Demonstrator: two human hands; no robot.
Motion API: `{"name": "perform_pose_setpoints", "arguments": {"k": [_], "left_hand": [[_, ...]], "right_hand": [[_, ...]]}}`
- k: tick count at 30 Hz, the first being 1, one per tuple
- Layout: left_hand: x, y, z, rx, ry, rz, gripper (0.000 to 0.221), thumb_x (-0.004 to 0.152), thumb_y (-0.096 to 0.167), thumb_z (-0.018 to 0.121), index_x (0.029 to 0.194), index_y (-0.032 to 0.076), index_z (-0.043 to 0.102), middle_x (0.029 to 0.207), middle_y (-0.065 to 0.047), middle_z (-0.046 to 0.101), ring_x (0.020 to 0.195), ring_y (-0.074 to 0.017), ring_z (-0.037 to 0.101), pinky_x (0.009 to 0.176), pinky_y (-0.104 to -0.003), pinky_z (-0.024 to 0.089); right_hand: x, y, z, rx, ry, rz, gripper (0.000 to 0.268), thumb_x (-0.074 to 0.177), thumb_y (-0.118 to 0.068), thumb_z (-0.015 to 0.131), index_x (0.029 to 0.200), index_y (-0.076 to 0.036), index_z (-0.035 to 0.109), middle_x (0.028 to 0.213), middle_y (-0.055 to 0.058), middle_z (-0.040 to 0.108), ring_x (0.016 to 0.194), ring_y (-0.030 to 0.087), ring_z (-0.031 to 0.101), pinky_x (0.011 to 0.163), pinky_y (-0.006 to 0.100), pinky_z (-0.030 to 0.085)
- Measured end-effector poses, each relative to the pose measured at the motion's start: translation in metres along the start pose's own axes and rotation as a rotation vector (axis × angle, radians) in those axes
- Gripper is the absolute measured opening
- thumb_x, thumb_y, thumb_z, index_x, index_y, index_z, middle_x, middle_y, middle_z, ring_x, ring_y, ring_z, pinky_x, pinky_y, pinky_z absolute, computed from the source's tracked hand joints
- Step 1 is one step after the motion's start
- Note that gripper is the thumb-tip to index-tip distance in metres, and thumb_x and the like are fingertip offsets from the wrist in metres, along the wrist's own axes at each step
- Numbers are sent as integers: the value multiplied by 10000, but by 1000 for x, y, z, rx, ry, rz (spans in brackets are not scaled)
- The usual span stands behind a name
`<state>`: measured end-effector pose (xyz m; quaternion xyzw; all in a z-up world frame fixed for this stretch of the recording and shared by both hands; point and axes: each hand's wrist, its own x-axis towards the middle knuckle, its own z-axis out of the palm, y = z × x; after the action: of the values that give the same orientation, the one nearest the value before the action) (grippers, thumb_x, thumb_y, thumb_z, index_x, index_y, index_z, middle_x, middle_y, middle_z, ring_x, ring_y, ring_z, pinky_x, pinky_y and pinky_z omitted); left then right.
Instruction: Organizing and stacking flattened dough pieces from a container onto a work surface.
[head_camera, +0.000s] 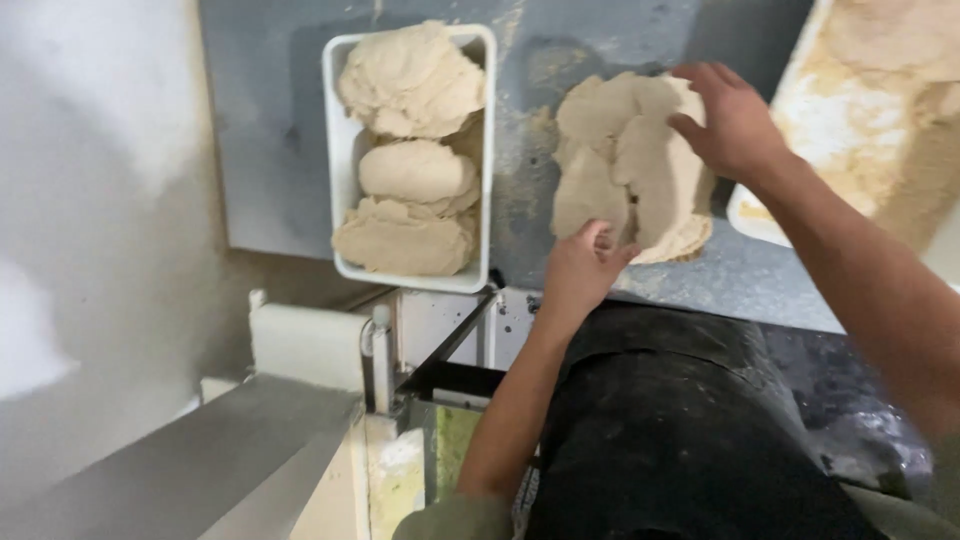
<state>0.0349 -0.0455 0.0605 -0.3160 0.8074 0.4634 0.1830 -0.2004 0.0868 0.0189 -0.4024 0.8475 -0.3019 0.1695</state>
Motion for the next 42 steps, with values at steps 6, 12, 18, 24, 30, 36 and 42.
{"name": "perform_pose_setpoints", "arguments": {"k": [6,12,18,24,30,36,42], "left_hand": [[42,-92,-124,647,462,262,195,928,132,734,1119,128,701,983,-40,712,799,-211,657,566,-294,551],[135,-115,-169,1068,-11,262,577,827,84,766,1374,107,583,1392,-149,573,1089,-366,665,796,-481,592],[160,-78,-170,1257,-190,129,426,857,125,796,1262,126,665,1166,-124,684,1091,-331,675,944,-482,559],[151,-57,-205,1381,-230,92,121,818,18,819,873,119,782,799,-46,702,740,-241,689,710,-382,586],[25,-8,-300,953,-33,61,74,909,100,770,916,102,697,1017,-31,623,926,-233,593,748,-365,570],[-50,26,-298,508,228,514,255,902,206,888,953,47,695,1133,-60,680,984,-247,580,842,-386,425],[23,47,-167,-564,210,308,644,847,403,775,1306,2,567,1205,-141,690,1087,-286,713,784,-330,680]], "right_hand": [[-96,-55,-13,171,-119,220,482,1033,-130,708,1461,55,584,1242,293,687,999,406,714,808,513,593],[-146,-69,15,349,-174,440,407,1006,-187,684,1384,-44,637,1170,194,737,987,315,745,855,443,595],[-162,-76,21,398,-95,261,403,950,-128,721,1337,-45,646,1187,180,709,998,339,755,850,447,637],[-168,-80,3,388,-64,306,354,968,-139,713,1308,-51,669,1129,167,728,966,334,757,841,445,624],[-162,-80,-1,334,-115,280,334,987,-178,694,1296,-58,655,1099,135,735,904,266,760,792,405,612],[-123,-92,-6,402,-144,228,508,938,-269,722,1382,-73,572,1265,155,686,1086,305,719,899,448,606],[-62,-59,-13,1135,-83,176,794,899,-606,583,1495,-114,403,1517,196,501,1434,369,515,1216,533,437]]}}
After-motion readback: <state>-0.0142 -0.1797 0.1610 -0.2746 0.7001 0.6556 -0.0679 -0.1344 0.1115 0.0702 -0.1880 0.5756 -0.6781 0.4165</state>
